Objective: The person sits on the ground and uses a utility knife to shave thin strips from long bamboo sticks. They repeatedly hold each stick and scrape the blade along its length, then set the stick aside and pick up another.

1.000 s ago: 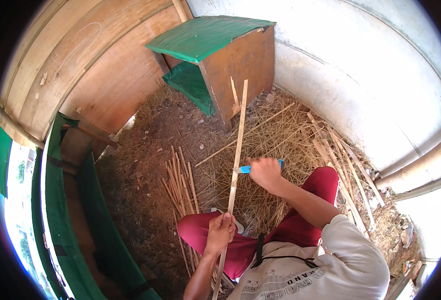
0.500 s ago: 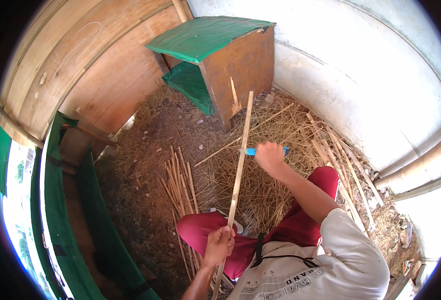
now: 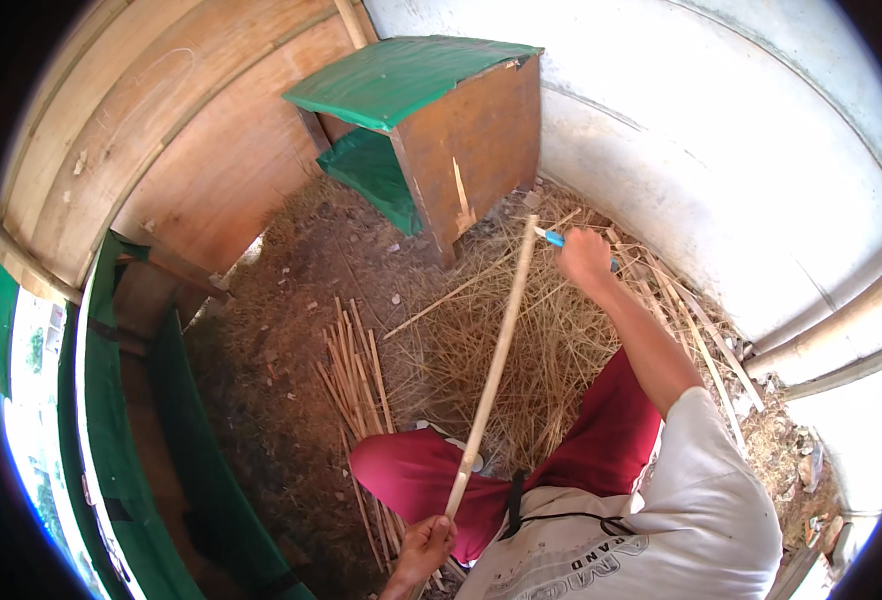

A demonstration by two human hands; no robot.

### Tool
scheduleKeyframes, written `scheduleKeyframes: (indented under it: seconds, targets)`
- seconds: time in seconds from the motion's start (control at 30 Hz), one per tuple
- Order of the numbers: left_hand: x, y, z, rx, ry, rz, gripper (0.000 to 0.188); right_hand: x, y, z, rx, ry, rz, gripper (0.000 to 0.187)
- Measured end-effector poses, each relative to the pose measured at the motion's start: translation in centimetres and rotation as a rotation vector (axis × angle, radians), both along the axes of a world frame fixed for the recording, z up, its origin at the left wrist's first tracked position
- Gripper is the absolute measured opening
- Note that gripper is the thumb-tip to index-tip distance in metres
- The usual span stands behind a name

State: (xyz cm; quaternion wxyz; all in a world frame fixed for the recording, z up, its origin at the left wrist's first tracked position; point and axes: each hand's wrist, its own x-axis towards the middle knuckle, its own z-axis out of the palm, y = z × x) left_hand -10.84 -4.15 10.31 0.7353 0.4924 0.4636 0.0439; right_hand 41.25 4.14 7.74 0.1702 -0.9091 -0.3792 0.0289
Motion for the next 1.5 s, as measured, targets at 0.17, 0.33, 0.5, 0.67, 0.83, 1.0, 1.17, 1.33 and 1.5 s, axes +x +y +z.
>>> scheduleKeyframes:
  seconds: [0.17,0.33,0.5,0.67,0.83,1.0,1.17,1.33,1.5]
  targets:
    - [1.9,1.6,-1.4,0.063,-0.024,0.085,0.031,-9.6,-2.3,1.5,-0.124,0.152,0.332,0.013]
    - [6.0,2.6,-1.0,0.164,0.005,0.047,0.032,-16.0,-4.2,-0.4,-0.001,0.008,0.542,0.012]
    - [7.7,3.9,-0.9,-0.027,-0.079,0.134,0.033,-17.1,-4.5,-0.6,-0.06,0.028,0.58,0.014]
    - [8.6,3.7,-0.4,-0.042,-0.133,0.099,0.032,-16.4,-4.2,-2.2,0.067,-0.114,0.508,0.012]
    - [8.1,3.9,0.7,-0.058,-0.094,0.118,0.031,-16.3,-2.8,-2.8,0.099,-0.172,0.439,0.011]
    - [6.6,2.5,1.0,-0.081,-0.073,0.108,0.031,-13.6,-1.2,-3.3,0.032,-0.117,0.336,0.013]
    - [5.1,1.7,0.6,-0.135,-0.084,0.105,0.031,-11.8,-0.3,-4.6,0.028,-0.098,0.333,0.013]
    - [4.2,1.2,1.4,-0.104,-0.084,0.129,0.03,-12.0,1.5,-3.8,0.045,-0.103,0.308,0.012]
    - [2.9,0.8,2.4,-0.114,-0.055,0.113,0.031,-9.7,3.1,-3.7,0.1,-0.135,0.273,0.012]
